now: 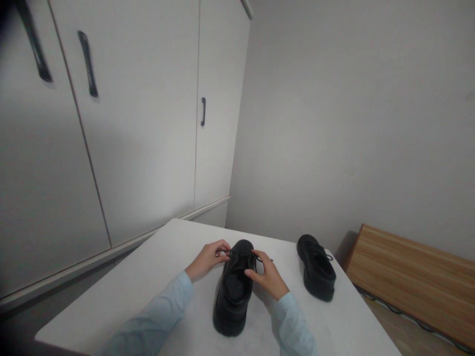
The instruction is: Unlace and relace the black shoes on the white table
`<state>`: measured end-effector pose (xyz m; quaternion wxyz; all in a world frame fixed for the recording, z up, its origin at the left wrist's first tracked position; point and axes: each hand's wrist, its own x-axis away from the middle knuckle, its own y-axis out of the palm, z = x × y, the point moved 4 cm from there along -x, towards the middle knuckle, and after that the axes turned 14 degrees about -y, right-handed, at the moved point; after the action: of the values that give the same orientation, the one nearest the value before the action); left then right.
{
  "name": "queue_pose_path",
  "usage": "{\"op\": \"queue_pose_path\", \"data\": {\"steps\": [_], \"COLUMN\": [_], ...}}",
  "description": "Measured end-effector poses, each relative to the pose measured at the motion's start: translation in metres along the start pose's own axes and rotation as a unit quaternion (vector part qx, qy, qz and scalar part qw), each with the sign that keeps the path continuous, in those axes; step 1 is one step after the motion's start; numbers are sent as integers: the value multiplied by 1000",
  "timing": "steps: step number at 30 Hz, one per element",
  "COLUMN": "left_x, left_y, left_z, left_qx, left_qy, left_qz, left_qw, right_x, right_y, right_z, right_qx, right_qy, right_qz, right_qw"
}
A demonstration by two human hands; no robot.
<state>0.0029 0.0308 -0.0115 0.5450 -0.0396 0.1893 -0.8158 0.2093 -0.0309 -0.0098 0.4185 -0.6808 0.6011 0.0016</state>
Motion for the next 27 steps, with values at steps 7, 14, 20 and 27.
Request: {"op": "queue_pose_path", "data": {"steps": [7, 14, 20, 27], "left_x": [-2, -9, -7, -2], "left_y": [-8, -25, -23, -22], "left_z": [-2, -7, -10, -2], "left_qx": [-16, 63, 249, 384], "left_qy": [-8, -1, -88, -90], "left_qz": [22, 81, 47, 33], "left_qw": [1000, 995, 963, 918], "right_x": [1, 3, 2, 2], "right_y": [-1, -2, -2, -3], "right_z": [5, 9, 5, 2], "right_qx": [-6, -14, -14, -11], "right_qy": [-13, 2, -3, -2], "right_qz": [11, 21, 18, 22], "right_qw": [1000, 1000, 1000, 1000]}}
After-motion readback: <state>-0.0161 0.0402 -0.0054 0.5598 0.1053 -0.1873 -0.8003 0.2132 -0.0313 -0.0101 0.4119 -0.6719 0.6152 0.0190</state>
